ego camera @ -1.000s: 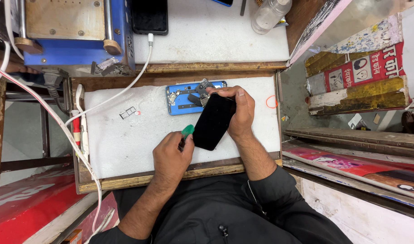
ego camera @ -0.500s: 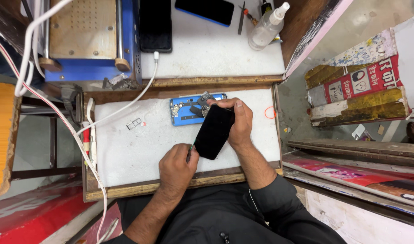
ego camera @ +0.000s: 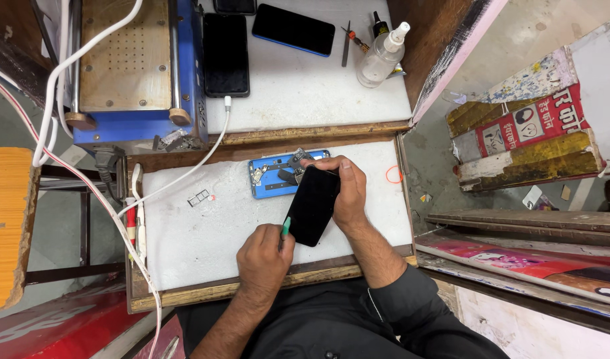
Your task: The person cleans a smartphone screen with a green cloth and then uses a white toothbrush to clean a small electronic component on the workbench. The person handles the phone and component one at a time, placing them back on the bench after cleaning.
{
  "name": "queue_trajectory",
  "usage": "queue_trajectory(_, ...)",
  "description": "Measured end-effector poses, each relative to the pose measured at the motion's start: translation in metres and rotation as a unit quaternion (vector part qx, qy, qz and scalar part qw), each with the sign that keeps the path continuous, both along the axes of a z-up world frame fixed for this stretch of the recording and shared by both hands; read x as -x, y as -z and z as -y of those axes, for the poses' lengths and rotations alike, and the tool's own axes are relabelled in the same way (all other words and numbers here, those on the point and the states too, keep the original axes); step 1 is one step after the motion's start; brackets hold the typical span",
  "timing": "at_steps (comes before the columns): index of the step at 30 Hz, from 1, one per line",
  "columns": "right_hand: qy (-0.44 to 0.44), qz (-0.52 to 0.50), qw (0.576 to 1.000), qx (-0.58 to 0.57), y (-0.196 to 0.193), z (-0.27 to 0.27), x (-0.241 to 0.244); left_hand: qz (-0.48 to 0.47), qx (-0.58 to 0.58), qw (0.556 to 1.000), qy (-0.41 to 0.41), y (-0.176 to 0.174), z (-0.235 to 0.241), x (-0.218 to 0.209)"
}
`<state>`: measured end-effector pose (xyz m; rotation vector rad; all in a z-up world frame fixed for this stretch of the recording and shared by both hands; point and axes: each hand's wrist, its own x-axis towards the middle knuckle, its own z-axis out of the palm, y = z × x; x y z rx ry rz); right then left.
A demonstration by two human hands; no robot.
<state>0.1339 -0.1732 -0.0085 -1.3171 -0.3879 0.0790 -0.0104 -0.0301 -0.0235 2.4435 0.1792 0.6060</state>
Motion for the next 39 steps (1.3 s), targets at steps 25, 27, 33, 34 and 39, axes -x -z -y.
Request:
queue_trajectory(25,0.003,-0.014,0.999,-0.031,-0.012,-0.006,0.004,0.001,0.091,0.996,-0.022,-0.009,0.003,-0.013)
queue_trajectory(27,0.001,-0.019,0.999,-0.032,-0.014,-0.006,0.004,0.0,0.097,0.995,-0.016,-0.01,0.002,-0.015)
queue_trajectory(33,-0.002,-0.056,0.998,-0.039,-0.016,-0.005,0.002,0.023,0.108,0.994,-0.003,-0.014,0.0,-0.023)
queue_trajectory(34,-0.005,-0.043,0.998,-0.036,-0.016,-0.006,0.001,0.013,0.112,0.994,-0.006,-0.014,0.0,-0.025)
queue_trajectory(39,-0.006,-0.028,0.999,-0.034,-0.014,-0.006,0.001,0.007,0.12,0.993,-0.012,-0.019,0.001,-0.033)
